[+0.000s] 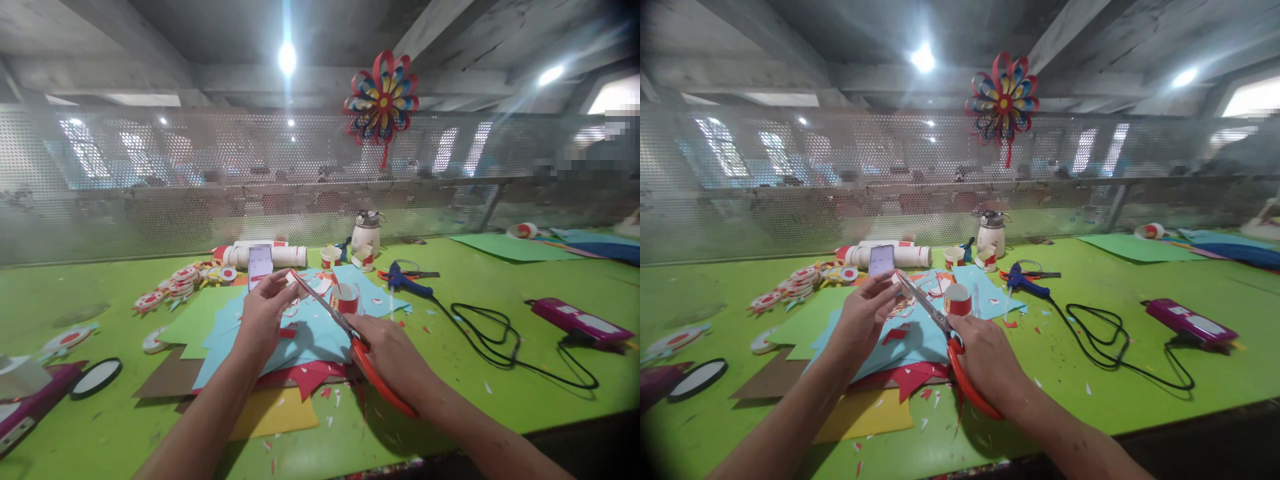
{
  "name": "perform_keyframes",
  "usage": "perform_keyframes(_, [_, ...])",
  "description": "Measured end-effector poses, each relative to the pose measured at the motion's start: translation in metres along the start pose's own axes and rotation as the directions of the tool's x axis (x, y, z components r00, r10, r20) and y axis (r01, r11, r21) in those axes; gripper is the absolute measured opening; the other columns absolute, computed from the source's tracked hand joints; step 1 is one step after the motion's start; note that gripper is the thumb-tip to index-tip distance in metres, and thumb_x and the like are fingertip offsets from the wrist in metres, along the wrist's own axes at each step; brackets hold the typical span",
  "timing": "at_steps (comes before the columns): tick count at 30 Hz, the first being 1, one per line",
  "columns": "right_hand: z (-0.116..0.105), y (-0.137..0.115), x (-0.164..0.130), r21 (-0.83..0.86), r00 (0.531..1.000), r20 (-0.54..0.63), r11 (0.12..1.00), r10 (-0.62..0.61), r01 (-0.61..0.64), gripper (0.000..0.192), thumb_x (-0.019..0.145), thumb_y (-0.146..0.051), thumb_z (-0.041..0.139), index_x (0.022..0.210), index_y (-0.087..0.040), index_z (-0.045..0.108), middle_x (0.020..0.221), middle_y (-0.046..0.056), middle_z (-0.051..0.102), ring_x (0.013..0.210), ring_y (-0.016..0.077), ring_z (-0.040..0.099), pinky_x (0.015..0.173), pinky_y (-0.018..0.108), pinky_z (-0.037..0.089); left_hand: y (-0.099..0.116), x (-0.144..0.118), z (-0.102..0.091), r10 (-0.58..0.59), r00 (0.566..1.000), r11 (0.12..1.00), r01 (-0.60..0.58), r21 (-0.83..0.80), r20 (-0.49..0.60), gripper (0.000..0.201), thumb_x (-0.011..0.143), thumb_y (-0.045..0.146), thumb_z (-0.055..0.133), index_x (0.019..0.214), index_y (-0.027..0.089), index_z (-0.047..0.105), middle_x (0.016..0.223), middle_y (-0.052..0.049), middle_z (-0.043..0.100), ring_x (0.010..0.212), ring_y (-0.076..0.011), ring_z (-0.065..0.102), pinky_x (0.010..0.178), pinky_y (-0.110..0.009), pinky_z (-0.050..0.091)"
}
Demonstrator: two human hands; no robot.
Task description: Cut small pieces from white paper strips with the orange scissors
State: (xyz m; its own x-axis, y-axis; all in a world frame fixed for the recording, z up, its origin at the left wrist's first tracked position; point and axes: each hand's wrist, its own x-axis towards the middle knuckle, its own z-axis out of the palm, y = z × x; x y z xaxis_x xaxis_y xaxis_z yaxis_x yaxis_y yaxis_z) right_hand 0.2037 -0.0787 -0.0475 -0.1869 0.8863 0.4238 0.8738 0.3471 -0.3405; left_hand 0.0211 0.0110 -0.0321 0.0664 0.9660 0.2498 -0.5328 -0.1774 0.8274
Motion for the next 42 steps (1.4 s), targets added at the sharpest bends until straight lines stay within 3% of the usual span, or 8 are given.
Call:
perform_keyframes(24, [0.0006,-0.0069,-0.0003,0.011,1.0,-0.007,1.0,0.024,-0.024,0.038,0.075,-0.004,0.047,0.105,-0.018,0.067,0.093,0.008,0.073,0.085,0.0229,0.066,0.074,0.03,0.048,-0.0002,-0.0006,0.002,-0.015,0.999,0.999,0.013,-0.031,-0.049,0.031,0.058,0.016,0.08,0.086,0.012,0.067,0.077,-0.005,0.071,0.072,-0.0165,0.066,0.077,-0.033,0.049])
perform_keyframes(38, [-0.001,0.0009,0.0012,-0.017,0.999,0.045,1.0,0.025,-0.024,0.044,0.077,-0.007,0.052,0.119,-0.015,0.061,0.103,0.013,0.07,0.098,0.0266,0.061,0.085,0.038,0.046,0.0015,0.0008,0.0011,-0.01,0.999,1.0,0.01,-0.006,-0.038,0.034,0.056,0.015,0.08,0.087,0.014,0.067,0.075,-0.004,0.071,0.07,-0.0155,0.066,0.073,-0.03,0.049])
perform_keyframes(42, [-0.0006,0.001,0.0015,-0.03,0.998,0.051,0.999,0.034,-0.032,0.044,0.076,-0.007,0.053,0.119,-0.012,0.061,0.103,0.015,0.069,0.098,0.0281,0.061,0.085,0.04,0.047,0.0005,0.0012,0.0004,-0.021,0.999,0.999,0.02,-0.031,-0.028,0.033,0.056,0.015,0.08,0.086,0.014,0.067,0.076,-0.005,0.071,0.073,-0.0177,0.066,0.076,-0.035,0.051])
